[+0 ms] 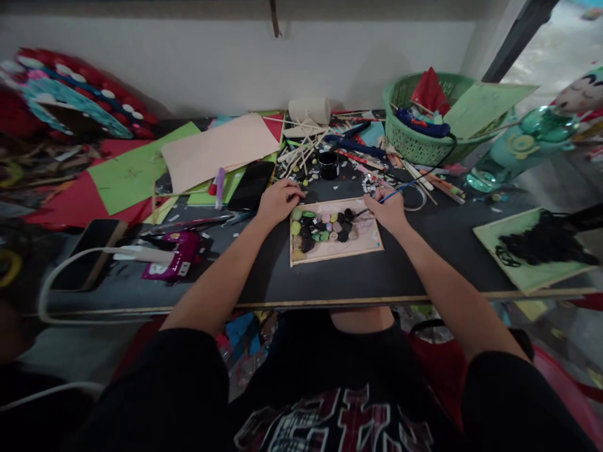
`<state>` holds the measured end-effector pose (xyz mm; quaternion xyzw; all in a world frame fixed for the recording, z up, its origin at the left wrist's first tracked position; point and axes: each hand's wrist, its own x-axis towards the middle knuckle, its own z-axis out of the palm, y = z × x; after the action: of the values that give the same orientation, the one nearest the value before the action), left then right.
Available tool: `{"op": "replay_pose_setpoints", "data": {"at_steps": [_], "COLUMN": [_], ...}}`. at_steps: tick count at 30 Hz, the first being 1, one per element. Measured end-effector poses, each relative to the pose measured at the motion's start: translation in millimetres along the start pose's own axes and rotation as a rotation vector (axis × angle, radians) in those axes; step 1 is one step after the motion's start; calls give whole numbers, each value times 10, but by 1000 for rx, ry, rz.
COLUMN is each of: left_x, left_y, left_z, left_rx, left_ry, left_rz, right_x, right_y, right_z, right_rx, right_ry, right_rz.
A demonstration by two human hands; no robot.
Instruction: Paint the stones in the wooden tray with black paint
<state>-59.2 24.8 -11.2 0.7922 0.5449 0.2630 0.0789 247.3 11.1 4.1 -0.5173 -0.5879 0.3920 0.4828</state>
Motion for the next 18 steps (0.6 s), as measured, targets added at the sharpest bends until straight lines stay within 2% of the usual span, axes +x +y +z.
{"op": "replay_pose_setpoints", "data": {"at_steps": [3, 7, 9, 14, 18], "left_x": [3, 13, 15, 6, -3], "left_y": [-15, -37, -46, -43, -31], "left_z": [8, 25, 34, 37, 30], "left_rx": [-6, -2, -4, -18, -14], "left_ry": [7, 21, 24, 27, 26], "left_rz": [0, 6, 8, 13, 16], "right_x": [-5, -11, -13, -18, -22], "right_y": [-18, -67, -77, -52, -65], "right_z": [12, 42, 46, 29, 32], "right_rx": [-15, 206, 209, 23, 110], "right_ry": [59, 167, 155, 82, 103], "right_rz": [4, 122, 119, 19, 89]}}
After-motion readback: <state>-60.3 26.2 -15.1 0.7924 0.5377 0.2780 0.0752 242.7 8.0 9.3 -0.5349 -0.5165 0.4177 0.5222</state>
